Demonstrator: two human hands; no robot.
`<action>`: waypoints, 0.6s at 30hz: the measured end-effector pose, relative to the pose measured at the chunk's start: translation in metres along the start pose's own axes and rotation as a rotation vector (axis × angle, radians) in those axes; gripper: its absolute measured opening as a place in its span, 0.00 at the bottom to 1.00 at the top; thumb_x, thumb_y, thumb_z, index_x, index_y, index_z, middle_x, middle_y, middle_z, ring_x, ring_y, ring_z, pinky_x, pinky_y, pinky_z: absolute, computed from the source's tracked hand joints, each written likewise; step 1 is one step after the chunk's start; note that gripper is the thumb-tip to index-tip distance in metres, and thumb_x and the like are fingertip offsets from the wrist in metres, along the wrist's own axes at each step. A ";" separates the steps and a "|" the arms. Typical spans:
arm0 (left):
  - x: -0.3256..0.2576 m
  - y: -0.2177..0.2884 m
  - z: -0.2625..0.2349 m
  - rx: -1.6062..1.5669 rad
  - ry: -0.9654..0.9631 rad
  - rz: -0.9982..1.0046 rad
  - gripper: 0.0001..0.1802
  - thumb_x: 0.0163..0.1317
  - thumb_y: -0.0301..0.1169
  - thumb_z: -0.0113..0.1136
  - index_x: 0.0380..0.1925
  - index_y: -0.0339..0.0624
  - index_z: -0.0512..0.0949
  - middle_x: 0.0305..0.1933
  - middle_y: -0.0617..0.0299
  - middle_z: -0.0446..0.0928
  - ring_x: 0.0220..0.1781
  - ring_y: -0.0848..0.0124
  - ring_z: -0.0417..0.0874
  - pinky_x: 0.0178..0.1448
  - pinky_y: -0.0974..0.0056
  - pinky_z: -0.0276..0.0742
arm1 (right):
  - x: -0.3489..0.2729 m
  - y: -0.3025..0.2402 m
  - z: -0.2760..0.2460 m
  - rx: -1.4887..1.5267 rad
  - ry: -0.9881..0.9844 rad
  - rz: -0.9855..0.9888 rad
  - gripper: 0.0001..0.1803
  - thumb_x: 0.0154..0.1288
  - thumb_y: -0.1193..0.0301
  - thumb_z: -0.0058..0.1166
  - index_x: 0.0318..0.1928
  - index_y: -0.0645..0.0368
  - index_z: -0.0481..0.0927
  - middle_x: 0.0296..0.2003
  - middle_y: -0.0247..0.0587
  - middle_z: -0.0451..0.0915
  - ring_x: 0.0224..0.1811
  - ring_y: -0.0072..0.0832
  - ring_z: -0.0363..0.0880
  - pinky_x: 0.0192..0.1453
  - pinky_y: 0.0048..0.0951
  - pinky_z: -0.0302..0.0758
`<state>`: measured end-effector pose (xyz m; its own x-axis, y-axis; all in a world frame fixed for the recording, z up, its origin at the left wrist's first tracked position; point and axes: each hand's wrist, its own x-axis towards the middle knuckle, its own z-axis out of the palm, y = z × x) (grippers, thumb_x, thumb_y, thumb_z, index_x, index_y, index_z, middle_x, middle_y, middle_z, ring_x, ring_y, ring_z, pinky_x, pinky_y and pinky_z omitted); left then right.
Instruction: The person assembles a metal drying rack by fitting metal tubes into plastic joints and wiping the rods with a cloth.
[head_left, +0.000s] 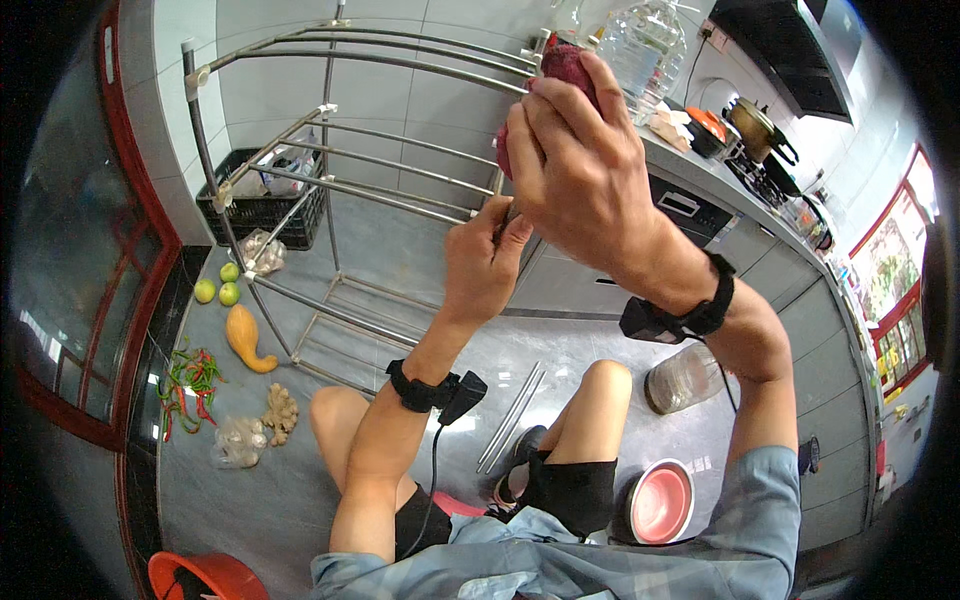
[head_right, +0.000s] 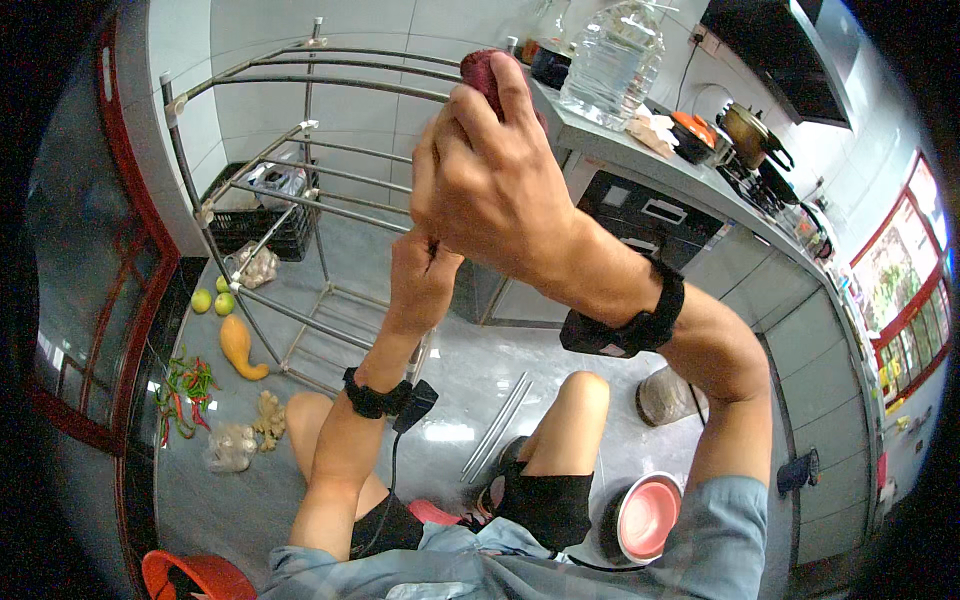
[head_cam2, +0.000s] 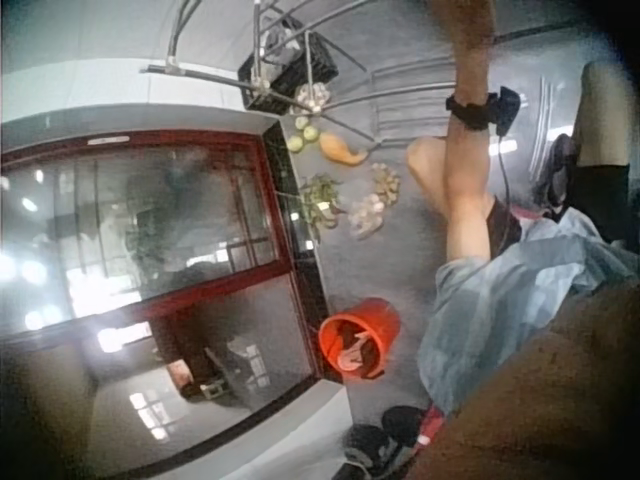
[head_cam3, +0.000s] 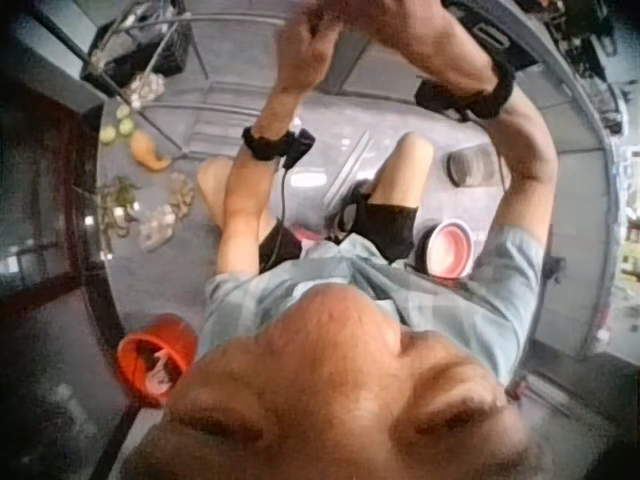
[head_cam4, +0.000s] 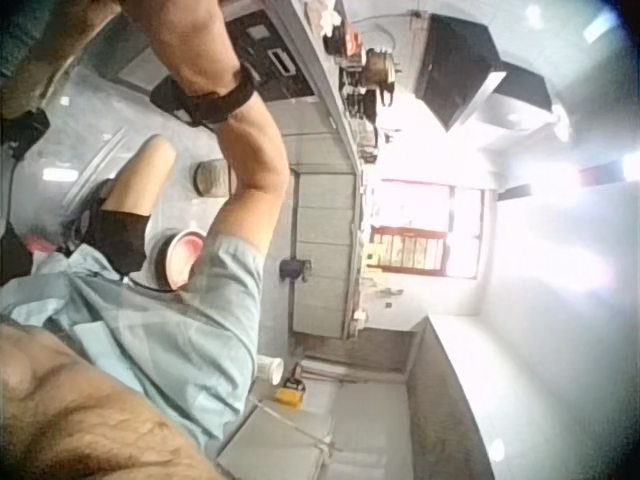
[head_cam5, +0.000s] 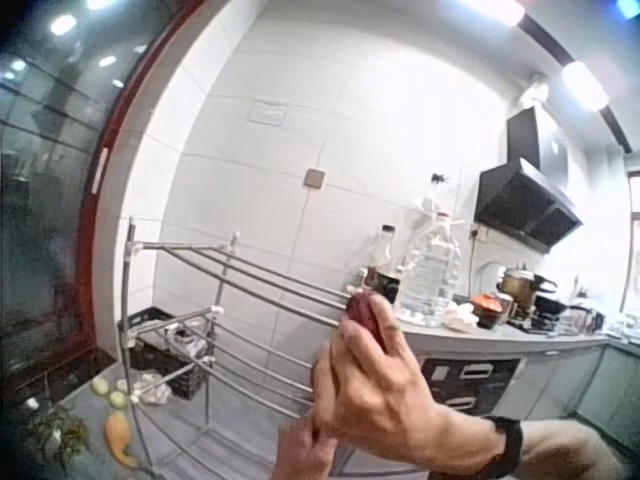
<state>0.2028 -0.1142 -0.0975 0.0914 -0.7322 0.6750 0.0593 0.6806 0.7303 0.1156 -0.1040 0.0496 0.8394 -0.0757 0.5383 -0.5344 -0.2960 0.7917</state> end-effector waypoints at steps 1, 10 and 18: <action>-0.001 -0.001 0.004 -0.009 -0.002 0.004 0.16 0.69 0.40 0.57 0.32 0.36 0.75 0.16 0.56 0.66 0.18 0.69 0.62 0.25 0.64 0.64 | -0.008 -0.001 0.004 0.012 0.095 0.012 0.19 0.33 0.69 0.57 0.28 0.71 0.83 0.29 0.51 0.81 0.44 0.39 0.78 0.65 0.59 0.66; 0.005 -0.007 0.001 -0.055 0.032 -0.003 0.16 0.70 0.40 0.56 0.36 0.35 0.77 0.20 0.60 0.75 0.23 0.76 0.71 0.28 0.66 0.70 | -0.087 -0.048 -0.019 0.631 0.171 0.127 0.09 0.47 0.78 0.61 0.33 0.66 0.81 0.31 0.47 0.82 0.39 0.40 0.84 0.54 0.46 0.81; 0.009 -0.007 -0.002 -0.212 -0.091 -0.185 0.19 0.72 0.44 0.54 0.26 0.42 0.72 0.19 0.74 0.62 0.22 0.83 0.60 0.24 0.73 0.56 | -0.053 0.042 -0.029 1.138 0.813 0.949 0.11 0.66 0.76 0.59 0.48 0.64 0.82 0.37 0.40 0.85 0.35 0.24 0.84 0.41 0.23 0.81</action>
<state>0.2050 -0.1258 -0.0970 -0.0296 -0.8370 0.5465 0.2738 0.5190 0.8097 0.0458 -0.0851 0.0622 -0.1714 -0.2497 0.9530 -0.1415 -0.9511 -0.2747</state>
